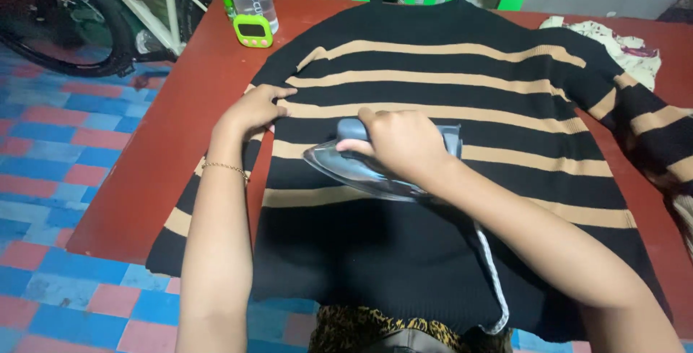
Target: Ironing a striped sweater on a table using a steam iron
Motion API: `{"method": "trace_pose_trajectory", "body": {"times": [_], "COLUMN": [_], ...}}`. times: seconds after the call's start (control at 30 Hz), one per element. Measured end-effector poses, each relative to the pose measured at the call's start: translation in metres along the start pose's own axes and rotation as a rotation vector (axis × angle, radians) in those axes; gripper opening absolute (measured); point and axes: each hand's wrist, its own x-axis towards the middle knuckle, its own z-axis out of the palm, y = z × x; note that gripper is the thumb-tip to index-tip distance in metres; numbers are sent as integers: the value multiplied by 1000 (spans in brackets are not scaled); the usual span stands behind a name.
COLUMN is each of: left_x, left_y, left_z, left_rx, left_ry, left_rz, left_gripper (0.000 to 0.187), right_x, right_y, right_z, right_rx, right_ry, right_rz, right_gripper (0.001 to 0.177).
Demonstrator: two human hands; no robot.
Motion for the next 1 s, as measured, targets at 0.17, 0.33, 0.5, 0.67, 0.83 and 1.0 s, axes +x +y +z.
{"method": "trace_pose_trajectory", "body": {"times": [0.17, 0.33, 0.5, 0.67, 0.83, 1.0], "left_x": [6, 10, -32, -16, -38, -53], "left_y": [1, -2, 30, 15, 43, 69], "left_z": [-2, 4, -15, -5, -18, -24], "left_rx": [-52, -31, 65, -14, 70, 112], "left_ry": [-35, -7, -54, -19, -39, -35], "left_rz": [-43, -73, 108, -52, -12, -61], "left_gripper": [52, 52, 54, 56, 55, 55], "right_x": [-14, -52, -56, -45, -49, -65], "right_y": [-11, -16, 21, 71, 121, 117], "right_z": [-1, 8, 0, -14, -12, -31], "right_rx": [99, 25, 265, -103, -157, 33], "right_ry": [-170, -102, -38, 6, -45, -134], "right_rz": [-94, -462, -467, 153, 284, 96], "right_gripper": [69, 64, 55, 62, 60, 66]}}
